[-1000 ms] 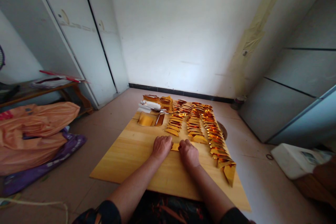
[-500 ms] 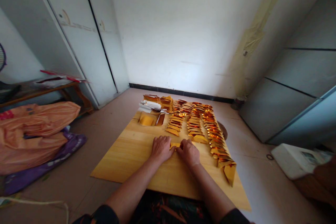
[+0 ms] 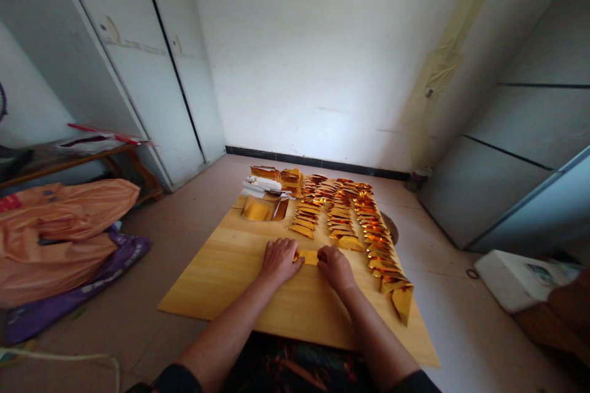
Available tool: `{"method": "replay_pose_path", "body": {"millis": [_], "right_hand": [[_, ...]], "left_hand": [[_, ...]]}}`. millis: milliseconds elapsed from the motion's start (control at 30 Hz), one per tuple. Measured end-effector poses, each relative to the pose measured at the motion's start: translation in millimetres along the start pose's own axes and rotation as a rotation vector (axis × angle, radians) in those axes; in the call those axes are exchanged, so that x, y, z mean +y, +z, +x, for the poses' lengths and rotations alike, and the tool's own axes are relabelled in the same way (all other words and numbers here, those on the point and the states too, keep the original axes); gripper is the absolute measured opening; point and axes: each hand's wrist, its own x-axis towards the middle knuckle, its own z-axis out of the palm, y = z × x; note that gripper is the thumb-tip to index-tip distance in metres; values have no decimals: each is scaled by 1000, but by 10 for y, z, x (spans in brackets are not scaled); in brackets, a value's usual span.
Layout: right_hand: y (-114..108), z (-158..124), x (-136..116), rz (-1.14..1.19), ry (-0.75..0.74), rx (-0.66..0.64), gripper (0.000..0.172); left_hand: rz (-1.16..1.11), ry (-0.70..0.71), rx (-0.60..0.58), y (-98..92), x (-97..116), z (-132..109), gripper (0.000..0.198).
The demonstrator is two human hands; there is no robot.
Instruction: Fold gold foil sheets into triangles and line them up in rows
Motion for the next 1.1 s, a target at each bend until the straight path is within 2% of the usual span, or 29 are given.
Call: {"method": "replay_pose_path", "body": {"millis": [233, 400, 600, 767, 933, 1100], "right_hand": [[23, 55, 81, 87, 1, -1, 28], [93, 50, 124, 64, 2, 132, 42], [141, 35, 171, 59, -61, 140, 23], [186, 34, 192, 85, -80, 204, 38], [175, 25, 177, 61, -79, 186, 26], [149, 21, 149, 63, -59, 179, 35]], "left_hand": [[-20, 97, 3, 16, -125, -42, 9], [-59, 116, 20, 6, -156, -87, 16], [-80, 125, 76, 42, -152, -113, 28], [-98, 142, 83, 54, -161, -117, 35], [-106, 137, 83, 41, -157, -120, 32], [-108, 139, 80, 35, -155, -124, 31]]}}
